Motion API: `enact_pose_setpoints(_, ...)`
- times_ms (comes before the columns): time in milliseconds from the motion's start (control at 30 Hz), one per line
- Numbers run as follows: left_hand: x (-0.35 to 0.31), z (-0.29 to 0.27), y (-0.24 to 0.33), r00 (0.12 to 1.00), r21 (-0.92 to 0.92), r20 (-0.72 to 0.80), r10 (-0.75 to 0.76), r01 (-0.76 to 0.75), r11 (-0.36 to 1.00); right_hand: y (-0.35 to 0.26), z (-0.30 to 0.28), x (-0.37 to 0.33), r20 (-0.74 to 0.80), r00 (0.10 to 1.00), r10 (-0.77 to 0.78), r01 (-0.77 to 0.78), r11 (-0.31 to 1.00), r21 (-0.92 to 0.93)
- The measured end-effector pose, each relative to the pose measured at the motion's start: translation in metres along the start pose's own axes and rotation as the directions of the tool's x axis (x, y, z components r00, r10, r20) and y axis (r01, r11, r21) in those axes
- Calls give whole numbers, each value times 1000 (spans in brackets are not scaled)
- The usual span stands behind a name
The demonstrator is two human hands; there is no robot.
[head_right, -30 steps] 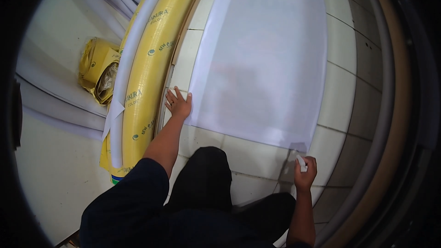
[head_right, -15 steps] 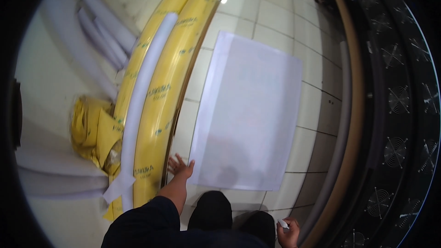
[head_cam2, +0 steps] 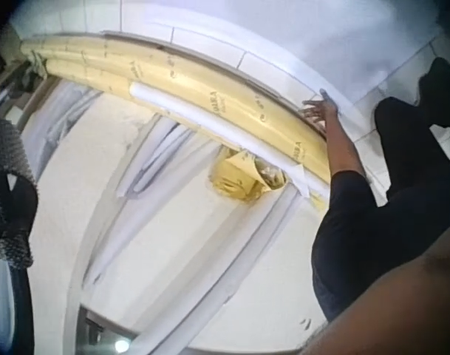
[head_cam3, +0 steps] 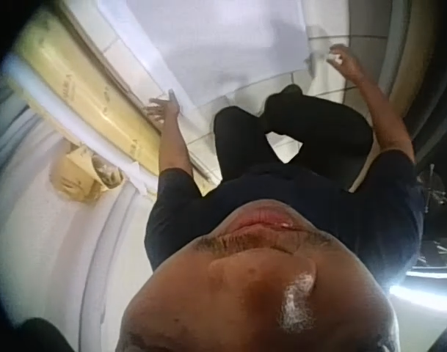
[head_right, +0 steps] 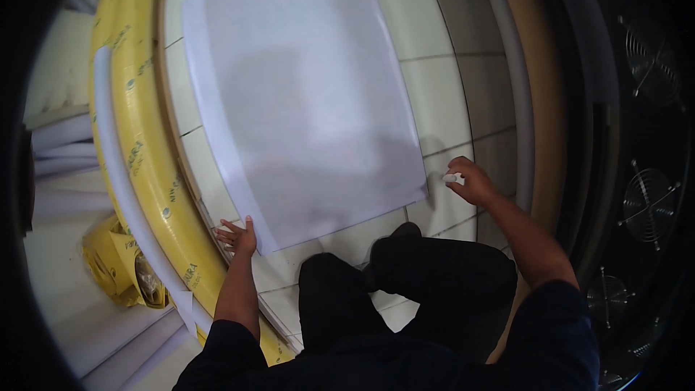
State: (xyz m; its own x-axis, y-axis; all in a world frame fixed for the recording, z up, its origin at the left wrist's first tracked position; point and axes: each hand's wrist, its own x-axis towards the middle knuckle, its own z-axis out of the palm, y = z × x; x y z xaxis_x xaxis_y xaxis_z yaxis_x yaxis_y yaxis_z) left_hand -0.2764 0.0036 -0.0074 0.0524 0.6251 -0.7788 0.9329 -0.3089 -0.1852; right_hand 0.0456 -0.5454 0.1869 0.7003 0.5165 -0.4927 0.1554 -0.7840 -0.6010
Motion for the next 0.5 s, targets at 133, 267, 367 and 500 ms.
enact_pose_setpoints(133, 7, 8, 0, 996, -23, -95, -3, 1, 1000, 91, 76, -30, 122, 944, 307, -319, 943, 93)
enact_pose_setpoints(267, -4, 2, 0, 992, -33, -130, -1, -4, 999, 136, 161, -43, -119, 947, 299, -265, 934, 240)
enact_pose_setpoints(367, -31, 16, 19, 915, 133, -341, 213, -178, 975, 122, 187, -33, -250, 882, 399, -277, 869, 410)
enact_pose_setpoints(500, -128, 112, 107, 94, 314, -473, 876, -911, 267, 123, 186, -21, -277, 852, 444, -261, 820, 510)
